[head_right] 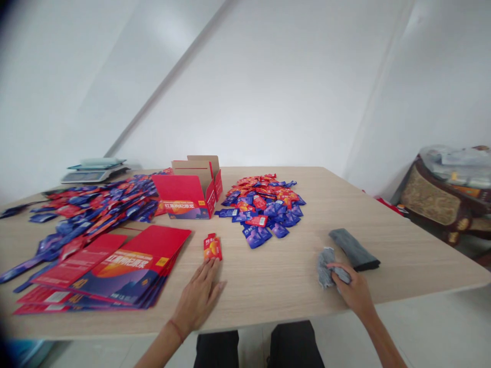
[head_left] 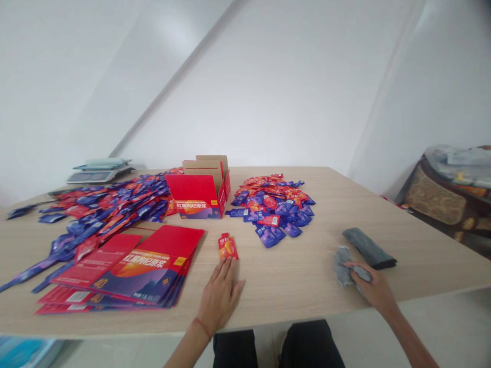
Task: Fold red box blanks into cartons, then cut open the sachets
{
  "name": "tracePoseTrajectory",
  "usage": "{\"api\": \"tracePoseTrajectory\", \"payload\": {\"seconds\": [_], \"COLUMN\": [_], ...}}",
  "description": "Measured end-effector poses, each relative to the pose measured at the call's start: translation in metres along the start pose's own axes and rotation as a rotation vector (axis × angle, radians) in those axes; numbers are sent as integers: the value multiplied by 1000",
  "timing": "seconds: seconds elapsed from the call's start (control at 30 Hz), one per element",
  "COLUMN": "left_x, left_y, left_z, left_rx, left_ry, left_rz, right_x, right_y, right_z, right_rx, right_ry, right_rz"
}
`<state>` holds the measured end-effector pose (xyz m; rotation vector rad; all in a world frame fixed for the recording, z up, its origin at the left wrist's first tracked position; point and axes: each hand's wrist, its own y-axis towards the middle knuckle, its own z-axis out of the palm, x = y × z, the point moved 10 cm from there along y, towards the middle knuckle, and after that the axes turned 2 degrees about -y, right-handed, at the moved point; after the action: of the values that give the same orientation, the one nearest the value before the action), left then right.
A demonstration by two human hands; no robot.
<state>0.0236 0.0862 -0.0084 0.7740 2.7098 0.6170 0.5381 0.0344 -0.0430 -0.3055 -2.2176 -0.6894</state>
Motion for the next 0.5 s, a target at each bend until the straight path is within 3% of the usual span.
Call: {"api": "tracePoseTrajectory", "payload": {"seconds": [0.5], "left_x": [0], "left_y": [-4], "left_z": [-7], "left_rx": [-26], "left_ry": [-46], "left_rz": [-53], "right_x": [1], "right_y": [0], "right_z": [-4], "right_rx": [-4], "right_ry": [-36], "right_rz": [32]}}
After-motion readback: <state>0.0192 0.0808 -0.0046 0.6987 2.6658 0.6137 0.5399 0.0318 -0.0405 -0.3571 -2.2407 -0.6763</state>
